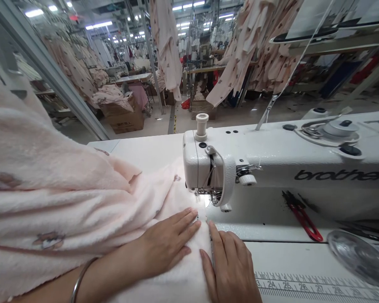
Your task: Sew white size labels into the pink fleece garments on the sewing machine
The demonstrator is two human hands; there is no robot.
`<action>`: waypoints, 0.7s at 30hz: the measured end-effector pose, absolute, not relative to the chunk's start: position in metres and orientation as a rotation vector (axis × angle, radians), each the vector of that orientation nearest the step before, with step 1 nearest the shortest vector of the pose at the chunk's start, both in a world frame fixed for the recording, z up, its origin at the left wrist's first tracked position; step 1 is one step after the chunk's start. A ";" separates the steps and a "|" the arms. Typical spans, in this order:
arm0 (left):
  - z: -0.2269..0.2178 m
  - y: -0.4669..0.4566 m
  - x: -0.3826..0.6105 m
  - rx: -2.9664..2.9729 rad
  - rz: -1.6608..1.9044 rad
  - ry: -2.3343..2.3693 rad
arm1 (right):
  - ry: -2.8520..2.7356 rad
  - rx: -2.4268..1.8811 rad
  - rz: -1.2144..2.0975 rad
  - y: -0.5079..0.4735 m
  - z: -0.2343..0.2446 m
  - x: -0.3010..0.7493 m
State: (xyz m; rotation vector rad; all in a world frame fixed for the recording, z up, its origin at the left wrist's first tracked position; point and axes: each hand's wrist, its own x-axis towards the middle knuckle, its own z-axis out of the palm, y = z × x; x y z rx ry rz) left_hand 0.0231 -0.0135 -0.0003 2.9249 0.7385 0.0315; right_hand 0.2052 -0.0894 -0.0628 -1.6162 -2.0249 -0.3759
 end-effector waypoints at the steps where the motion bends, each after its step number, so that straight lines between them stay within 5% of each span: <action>1: 0.000 -0.014 0.023 2.920 0.026 0.740 | -2.039 -1.616 -0.369 -0.089 -0.063 0.206; 12: -0.010 -0.012 0.023 2.857 0.060 0.741 | -2.139 -1.645 -0.344 -0.089 -0.070 0.210; 21: -0.004 -0.012 0.023 2.907 0.078 0.718 | -2.016 -1.496 0.063 -0.052 -0.028 0.250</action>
